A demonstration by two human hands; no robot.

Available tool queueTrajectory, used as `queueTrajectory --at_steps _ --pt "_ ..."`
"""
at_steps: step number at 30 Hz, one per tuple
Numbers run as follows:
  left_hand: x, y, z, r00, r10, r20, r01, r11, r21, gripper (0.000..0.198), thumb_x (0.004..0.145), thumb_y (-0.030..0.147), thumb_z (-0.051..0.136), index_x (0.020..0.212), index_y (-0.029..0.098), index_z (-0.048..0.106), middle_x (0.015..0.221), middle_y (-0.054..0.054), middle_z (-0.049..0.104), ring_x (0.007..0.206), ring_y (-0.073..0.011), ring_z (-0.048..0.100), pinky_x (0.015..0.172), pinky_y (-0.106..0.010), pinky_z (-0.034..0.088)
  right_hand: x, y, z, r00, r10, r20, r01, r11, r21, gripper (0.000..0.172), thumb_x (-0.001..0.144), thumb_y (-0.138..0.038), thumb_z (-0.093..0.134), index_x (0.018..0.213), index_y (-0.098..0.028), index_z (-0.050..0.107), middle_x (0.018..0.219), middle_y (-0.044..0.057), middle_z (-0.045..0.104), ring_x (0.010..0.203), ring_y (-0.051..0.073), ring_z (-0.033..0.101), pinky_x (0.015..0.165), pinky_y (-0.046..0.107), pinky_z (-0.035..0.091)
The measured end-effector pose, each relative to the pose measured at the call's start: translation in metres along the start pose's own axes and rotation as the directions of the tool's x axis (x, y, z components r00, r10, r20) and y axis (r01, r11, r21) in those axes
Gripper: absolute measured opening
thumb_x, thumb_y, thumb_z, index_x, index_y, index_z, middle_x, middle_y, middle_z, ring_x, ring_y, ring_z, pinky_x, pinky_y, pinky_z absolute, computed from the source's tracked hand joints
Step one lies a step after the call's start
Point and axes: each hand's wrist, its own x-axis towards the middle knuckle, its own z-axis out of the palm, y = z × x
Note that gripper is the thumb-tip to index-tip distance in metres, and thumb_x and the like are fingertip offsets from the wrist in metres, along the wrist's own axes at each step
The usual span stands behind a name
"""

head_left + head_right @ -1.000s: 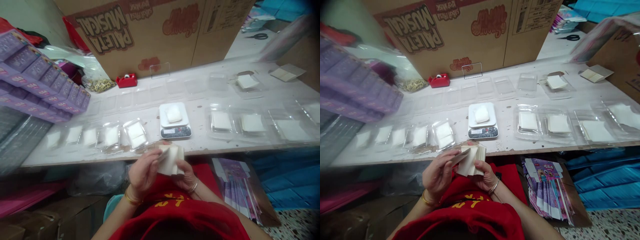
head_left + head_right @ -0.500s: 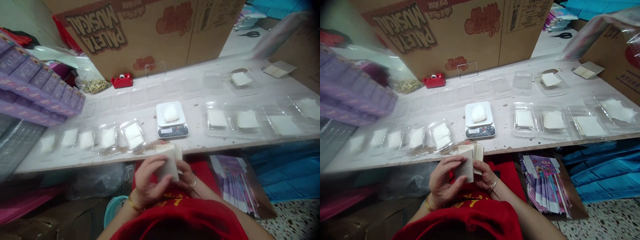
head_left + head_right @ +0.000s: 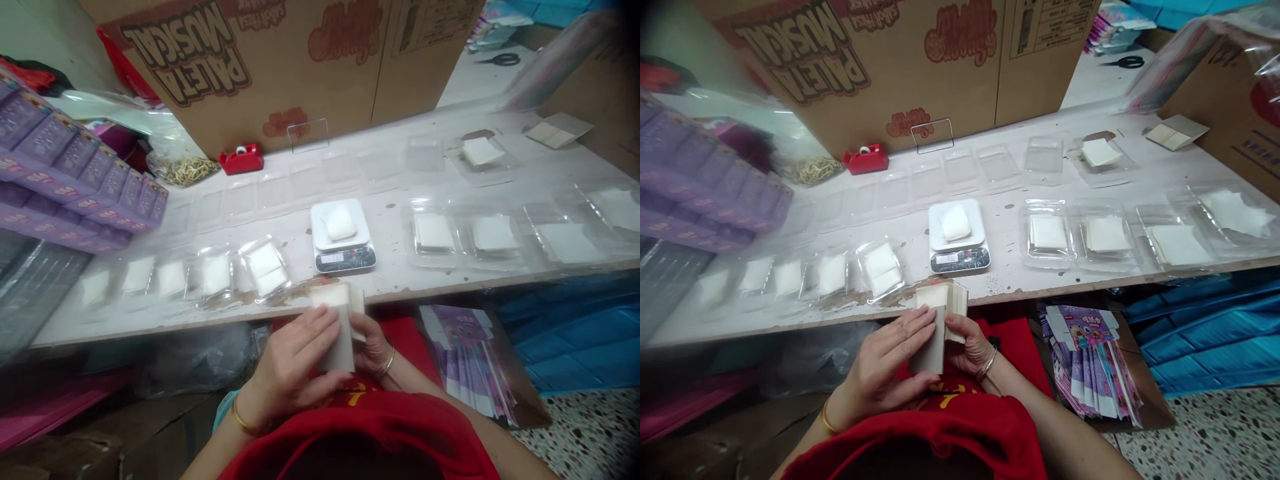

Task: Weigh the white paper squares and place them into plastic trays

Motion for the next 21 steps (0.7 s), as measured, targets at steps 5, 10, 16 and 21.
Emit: queueTrajectory --at_steps 5,10,16,21 --pt "-0.004 0.004 -0.002 0.985 -0.087 -0.148 0.079 0.995 -0.055 0.041 0.091 0.012 0.054 0.131 0.013 0.057 0.124 -0.016 0.067 0.116 -0.0238 0.065 0.095 -0.034 0.057 0.003 0.000 -0.001 0.998 -0.054 0.007 0.055 0.998 -0.017 0.039 0.065 -0.029 0.076 0.100 -0.013 0.071 0.098 0.007 0.076 0.099 0.025 0.068 0.096 0.036 0.050" --pt "-0.010 0.005 0.002 0.849 -0.328 -0.414 0.365 0.931 0.012 0.033 0.093 0.013 0.053 0.124 0.019 0.063 0.107 -0.006 0.076 0.089 -0.0163 0.074 0.080 -0.022 0.059 0.005 0.001 -0.003 0.994 -0.096 0.044 0.098 0.994 -0.046 0.043 0.068 -0.028 0.071 0.110 -0.017 0.067 0.097 0.005 0.076 0.098 0.028 0.069 0.094 0.045 0.052" --pt "-0.003 0.005 0.001 0.783 -0.341 -0.520 0.456 0.883 0.108 0.037 0.087 0.011 0.062 0.123 0.020 0.064 0.106 -0.003 0.076 0.083 -0.0141 0.074 0.078 -0.019 0.059 0.004 -0.001 -0.003 0.996 -0.050 0.077 0.052 0.998 -0.017 0.037 0.070 -0.031 0.070 0.105 -0.016 0.068 0.097 0.006 0.077 0.094 0.025 0.070 0.092 0.042 0.053" --pt "0.005 0.007 0.012 0.771 -0.362 -0.524 0.366 0.925 -0.100 0.025 0.092 0.014 0.058 0.114 0.021 0.066 0.102 -0.004 0.075 0.089 -0.0181 0.073 0.081 -0.028 0.060 0.003 0.002 -0.007 0.996 0.024 0.089 -0.021 0.999 -0.038 0.040 0.065 -0.035 0.075 0.100 -0.015 0.071 0.090 0.006 0.077 0.092 0.026 0.071 0.094 0.040 0.052"
